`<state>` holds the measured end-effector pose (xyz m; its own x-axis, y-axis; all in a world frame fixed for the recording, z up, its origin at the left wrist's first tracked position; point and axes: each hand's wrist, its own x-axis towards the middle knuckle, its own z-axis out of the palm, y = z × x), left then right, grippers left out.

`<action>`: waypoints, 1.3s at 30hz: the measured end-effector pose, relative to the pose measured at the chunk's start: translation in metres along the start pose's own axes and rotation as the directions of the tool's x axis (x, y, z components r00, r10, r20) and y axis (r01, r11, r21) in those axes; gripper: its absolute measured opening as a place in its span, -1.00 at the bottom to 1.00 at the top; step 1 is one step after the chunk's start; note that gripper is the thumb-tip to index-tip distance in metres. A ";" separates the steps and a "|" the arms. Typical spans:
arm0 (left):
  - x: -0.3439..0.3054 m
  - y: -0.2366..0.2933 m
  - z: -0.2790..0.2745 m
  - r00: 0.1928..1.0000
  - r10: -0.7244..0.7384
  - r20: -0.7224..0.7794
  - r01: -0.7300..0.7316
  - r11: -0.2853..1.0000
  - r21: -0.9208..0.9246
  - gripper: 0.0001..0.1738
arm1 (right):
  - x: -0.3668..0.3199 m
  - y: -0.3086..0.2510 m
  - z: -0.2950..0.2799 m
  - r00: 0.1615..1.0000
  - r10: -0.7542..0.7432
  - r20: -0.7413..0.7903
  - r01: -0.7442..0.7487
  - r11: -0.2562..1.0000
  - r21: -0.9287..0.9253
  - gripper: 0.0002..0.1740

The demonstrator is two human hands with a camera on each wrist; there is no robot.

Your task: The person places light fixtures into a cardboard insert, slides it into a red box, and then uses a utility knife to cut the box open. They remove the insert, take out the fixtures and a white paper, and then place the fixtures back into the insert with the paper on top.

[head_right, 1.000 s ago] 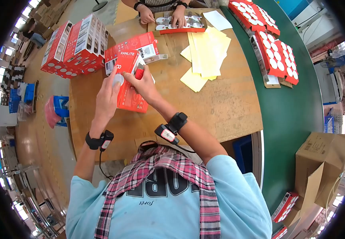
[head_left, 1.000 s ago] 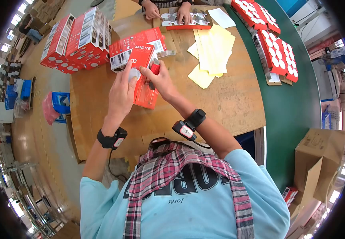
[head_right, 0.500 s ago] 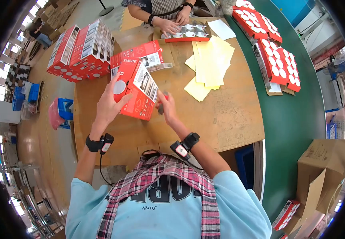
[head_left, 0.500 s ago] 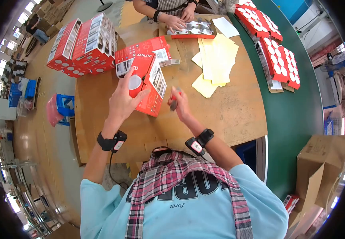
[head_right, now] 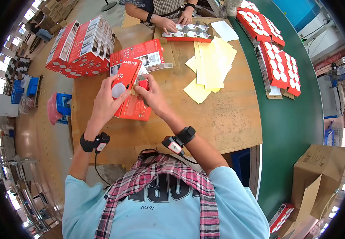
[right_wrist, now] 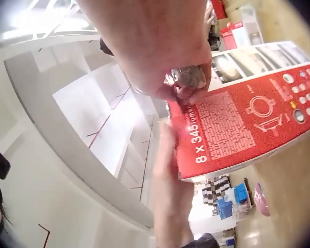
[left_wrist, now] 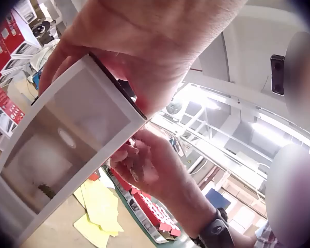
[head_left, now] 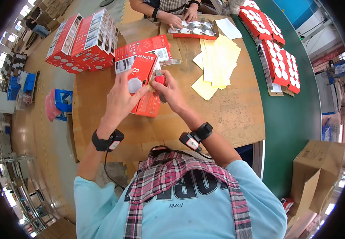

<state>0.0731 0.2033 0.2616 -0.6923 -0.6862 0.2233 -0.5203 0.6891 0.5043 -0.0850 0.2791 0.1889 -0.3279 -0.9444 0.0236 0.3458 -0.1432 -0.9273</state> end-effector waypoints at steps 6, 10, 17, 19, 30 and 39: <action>0.029 0.013 -0.008 0.992 -0.019 0.125 -0.013 0.968 0.252 -0.11 | -0.002 0.000 0.009 1.000 0.014 0.017 -0.018 0.974 0.224 -0.69; 0.049 0.020 -0.011 0.961 -0.092 0.262 0.004 0.948 0.319 -0.12 | -0.001 0.008 0.010 1.000 -0.025 0.016 0.019 0.959 0.284 -0.74; 0.080 0.001 -0.053 0.810 0.124 0.573 -0.010 0.980 -0.198 -0.31 | -0.011 0.009 0.004 1.000 -0.004 0.031 -0.009 0.904 0.427 -0.72; 0.087 -0.017 -0.063 0.785 0.158 0.599 0.095 0.925 -0.368 -0.37 | -0.016 0.006 -0.002 1.000 -0.003 0.003 0.001 0.898 0.441 -0.70; -0.039 -0.002 -0.033 1.000 -0.026 -0.007 0.024 0.972 -0.236 -0.07 | -0.033 0.009 0.029 1.000 0.011 -0.028 0.001 0.917 0.398 -0.76; -0.023 -0.022 -0.049 0.959 -0.215 -0.184 0.103 0.870 -0.483 -0.68 | -0.055 -0.012 0.026 0.984 0.070 0.162 -0.086 0.992 0.088 -0.86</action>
<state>0.1252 0.1925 0.2855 -0.4603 -0.8491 0.2590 -0.2823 0.4166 0.8641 -0.0480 0.3247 0.2086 -0.1557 -0.9876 0.0185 0.4482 -0.0873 -0.8896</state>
